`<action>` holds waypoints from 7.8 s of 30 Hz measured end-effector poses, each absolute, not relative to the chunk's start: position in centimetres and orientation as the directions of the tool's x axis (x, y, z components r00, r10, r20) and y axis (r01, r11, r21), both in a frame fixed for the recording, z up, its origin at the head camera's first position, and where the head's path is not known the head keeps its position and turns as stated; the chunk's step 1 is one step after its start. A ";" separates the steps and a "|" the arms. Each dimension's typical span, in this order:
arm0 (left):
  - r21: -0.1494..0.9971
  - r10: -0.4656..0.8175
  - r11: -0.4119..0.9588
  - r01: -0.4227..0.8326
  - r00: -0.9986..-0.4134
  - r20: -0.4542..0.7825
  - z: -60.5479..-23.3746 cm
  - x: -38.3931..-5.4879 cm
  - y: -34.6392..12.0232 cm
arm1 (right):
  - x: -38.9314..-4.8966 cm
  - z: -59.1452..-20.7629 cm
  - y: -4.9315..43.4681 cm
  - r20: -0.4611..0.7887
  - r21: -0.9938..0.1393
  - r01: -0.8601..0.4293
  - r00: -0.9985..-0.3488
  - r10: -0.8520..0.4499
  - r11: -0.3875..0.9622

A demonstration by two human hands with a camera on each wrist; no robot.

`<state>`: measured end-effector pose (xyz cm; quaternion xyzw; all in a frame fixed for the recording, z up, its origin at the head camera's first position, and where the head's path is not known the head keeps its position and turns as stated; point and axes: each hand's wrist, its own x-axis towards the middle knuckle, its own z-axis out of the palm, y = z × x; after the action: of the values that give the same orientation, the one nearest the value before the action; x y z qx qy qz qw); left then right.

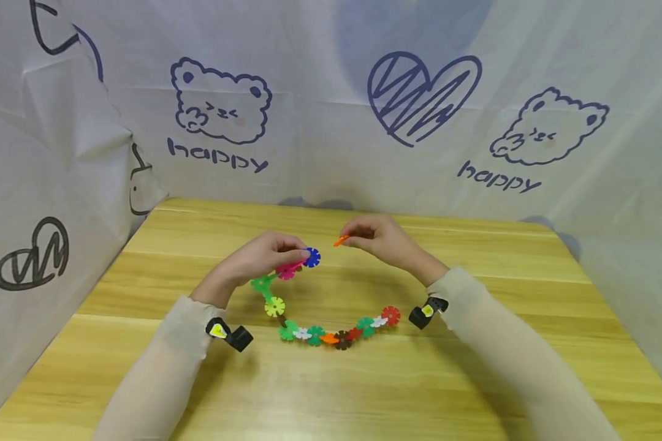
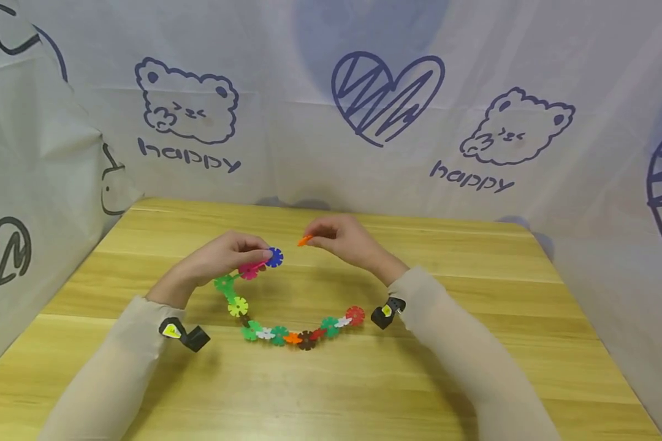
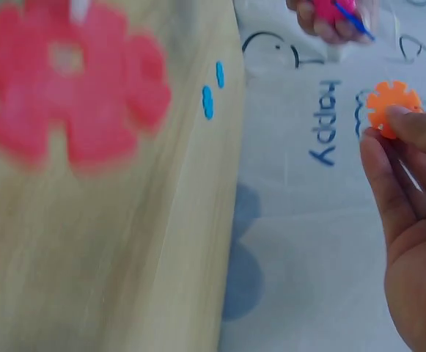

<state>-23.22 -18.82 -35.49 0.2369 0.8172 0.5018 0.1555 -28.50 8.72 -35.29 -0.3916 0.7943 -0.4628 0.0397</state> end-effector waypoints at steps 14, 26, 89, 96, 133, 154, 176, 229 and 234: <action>0.905 0.546 0.350 0.244 -0.838 0.014 -35.3 -22.7 -17.7 | -26.2 -35.4 7.7 0.607 -0.345 -0.915 -0.387 -0.694 0.208; 0.914 0.446 0.359 0.191 -0.895 0.012 -35.6 -22.2 -16.7 | -25.0 -36.1 7.4 0.702 -0.158 -0.966 -0.256 -0.665 0.204; 0.937 0.431 0.344 0.057 -0.896 -0.103 -38.0 -20.9 -23.1 | -30.4 -36.4 0.8 0.151 -0.632 -0.598 -0.719 -0.679 0.493; 0.927 0.493 0.374 0.035 -0.854 -0.167 -37.8 -21.4 -24.3 | -33.4 -37.9 -1.2 -0.098 -0.541 -0.623 -0.620 -0.778 0.565; 0.894 0.432 0.445 0.058 -0.888 -0.158 -36.8 -21.8 -20.9 | -28.2 -35.9 5.7 0.084 -0.899 -0.348 -0.732 -0.676 0.265; 0.900 0.468 0.426 0.097 -0.874 -0.127 -36.6 -22.7 -17.3 | -24.2 -36.2 7.7 0.170 -0.899 -0.349 -0.835 -0.524 0.264; 0.920 0.362 0.391 0.038 -0.925 -0.116 -37.2 -21.5 -16.4 | -22.6 -36.4 6.4 0.212 -0.884 -0.360 -0.878 -0.430 0.299; 0.846 0.216 0.531 0.054 -0.974 -0.074 -39.4 -27.3 -22.0 | -23.8 -38.1 5.4 -0.068 -0.990 0.118 -0.881 -0.467 -0.078; 0.960 0.275 0.278 -0.010 -0.957 -0.089 -37.3 -26.5 -19.5 | -23.4 -38.3 4.7 -0.042 -0.992 0.090 -0.891 -0.451 -0.087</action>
<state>-26.49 -19.48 -37.32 0.0838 0.7905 0.5948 0.1196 -23.38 4.71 -38.32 -0.1390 0.6494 -0.7239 0.1871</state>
